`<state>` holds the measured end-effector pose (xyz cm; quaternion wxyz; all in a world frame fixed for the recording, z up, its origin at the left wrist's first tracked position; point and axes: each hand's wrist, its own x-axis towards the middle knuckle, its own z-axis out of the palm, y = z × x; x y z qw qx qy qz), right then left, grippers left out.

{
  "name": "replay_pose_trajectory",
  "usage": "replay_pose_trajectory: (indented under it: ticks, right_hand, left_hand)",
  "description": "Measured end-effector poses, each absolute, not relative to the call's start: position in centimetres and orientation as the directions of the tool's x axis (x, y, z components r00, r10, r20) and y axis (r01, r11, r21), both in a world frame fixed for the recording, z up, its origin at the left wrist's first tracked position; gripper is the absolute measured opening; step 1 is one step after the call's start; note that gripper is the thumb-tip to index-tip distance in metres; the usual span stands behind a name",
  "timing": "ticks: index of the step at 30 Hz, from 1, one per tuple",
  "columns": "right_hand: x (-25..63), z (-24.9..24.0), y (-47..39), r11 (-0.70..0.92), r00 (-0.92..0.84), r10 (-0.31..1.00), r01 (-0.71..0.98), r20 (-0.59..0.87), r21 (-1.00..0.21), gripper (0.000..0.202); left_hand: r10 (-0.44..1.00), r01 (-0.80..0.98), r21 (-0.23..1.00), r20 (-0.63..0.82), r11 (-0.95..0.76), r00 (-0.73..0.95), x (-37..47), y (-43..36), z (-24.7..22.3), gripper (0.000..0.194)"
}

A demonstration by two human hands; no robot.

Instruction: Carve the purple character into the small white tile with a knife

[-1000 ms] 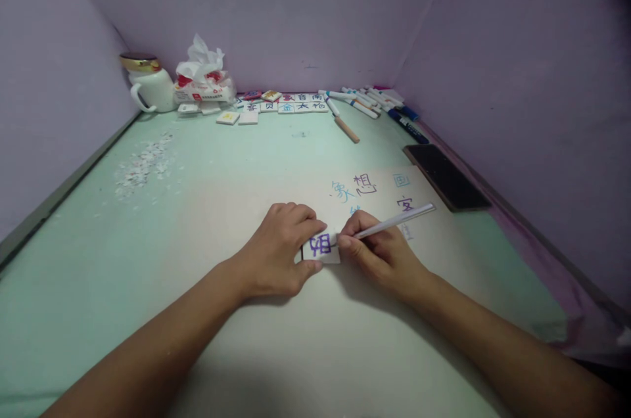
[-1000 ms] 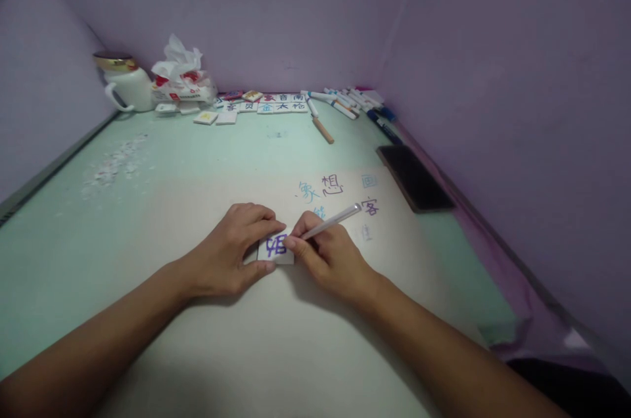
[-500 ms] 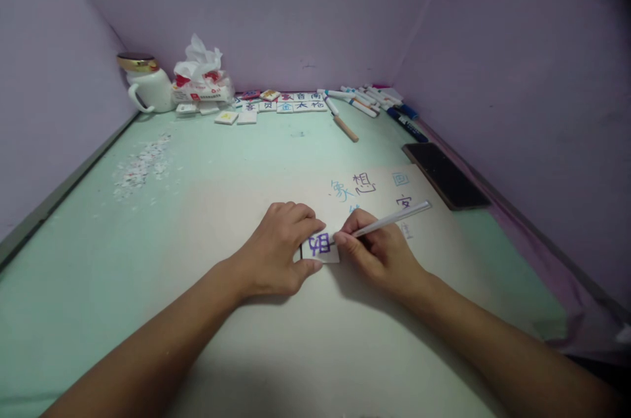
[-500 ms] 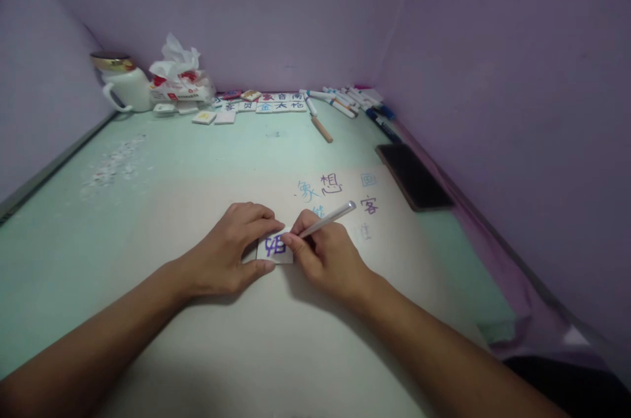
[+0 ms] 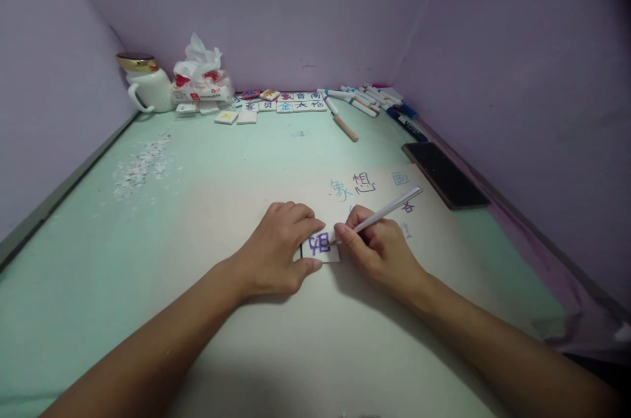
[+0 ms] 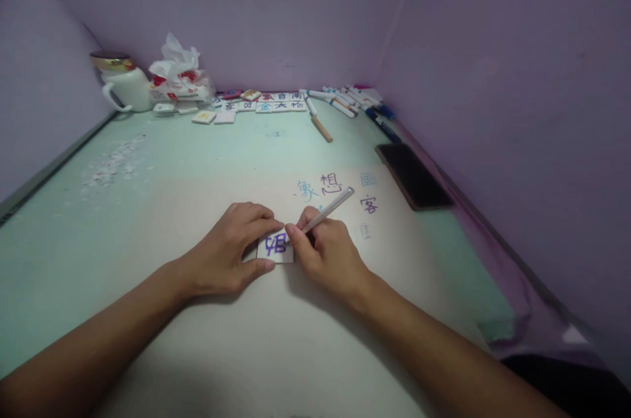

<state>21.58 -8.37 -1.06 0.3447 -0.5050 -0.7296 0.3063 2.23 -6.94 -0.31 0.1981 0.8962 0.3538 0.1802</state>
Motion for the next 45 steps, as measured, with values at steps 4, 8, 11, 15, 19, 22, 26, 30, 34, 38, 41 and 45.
replay_pose_trajectory:
  ticks: [4, 8, 11, 15, 19, 22, 26, 30, 34, 38, 41, 45]
  right_hand:
    - [21.5, -1.1, -8.4, 0.275, -0.232, 0.957, 0.548, 0.172, -0.79, 0.03]
    - [21.5, -1.2, -8.4, 0.27, -0.228, 0.959, 0.532, 0.171, -0.802, 0.03]
    - [21.8, -1.4, -8.3, 0.277, -0.241, 0.954, 0.483, 0.178, -0.831, 0.03]
    - [22.3, -1.8, -8.3, 0.244, -0.263, 0.952, 0.355, 0.154, -0.902, 0.025]
    - [22.3, -1.8, -8.3, 0.217, -0.293, 0.949, 0.327, 0.12, -0.92, 0.024]
    - [22.2, -1.7, -8.3, 0.242, -0.307, 0.942, 0.354, 0.133, -0.903, 0.025]
    - [22.1, -1.4, -8.3, 0.282, -0.315, 0.935, 0.393, 0.16, -0.875, 0.025]
    - [21.9, -1.2, -8.3, 0.31, -0.307, 0.934, 0.431, 0.185, -0.848, 0.024]
    - [21.8, -1.2, -8.2, 0.323, -0.294, 0.934, 0.464, 0.201, -0.825, 0.024]
    - [21.8, -1.2, -8.3, 0.306, -0.289, 0.94, 0.477, 0.181, -0.824, 0.026]
    - [21.7, -1.2, -8.4, 0.27, -0.268, 0.951, 0.487, 0.152, -0.831, 0.027]
    - [21.3, -1.2, -8.5, 0.169, -0.202, 0.976, 0.486, 0.078, -0.858, 0.029]
  left_hand:
    - [0.711, 0.565, 0.483, 0.194, -0.669, 0.676, 2.3, -6.9, -0.3, 0.035]
    - [0.715, 0.571, 0.482, 0.188, -0.664, 0.673, 2.3, -6.9, -0.3, 0.035]
    - [0.715, 0.573, 0.48, 0.182, -0.664, 0.675, 2.3, -6.9, -0.3, 0.036]
    - [0.714, 0.569, 0.486, 0.186, -0.664, 0.675, 2.3, -6.9, -0.3, 0.037]
    - [0.711, 0.564, 0.485, 0.193, -0.668, 0.676, 2.4, -6.8, -0.3, 0.035]
    - [0.711, 0.57, 0.479, 0.188, -0.668, 0.677, 2.4, -6.8, -0.3, 0.034]
    - [0.712, 0.573, 0.477, 0.179, -0.667, 0.679, 2.3, -6.8, -0.3, 0.035]
    - [0.713, 0.572, 0.479, 0.184, -0.666, 0.676, 2.4, -6.8, -0.3, 0.035]
    - [0.717, 0.573, 0.486, 0.181, -0.66, 0.673, 2.3, -6.9, -0.3, 0.036]
    - [0.718, 0.569, 0.49, 0.192, -0.661, 0.669, 2.3, -7.0, -0.3, 0.036]
    - [0.724, 0.574, 0.488, 0.198, -0.658, 0.661, 2.3, -7.0, -0.3, 0.035]
    - [0.738, 0.589, 0.481, 0.212, -0.649, 0.641, 2.3, -7.2, -0.4, 0.034]
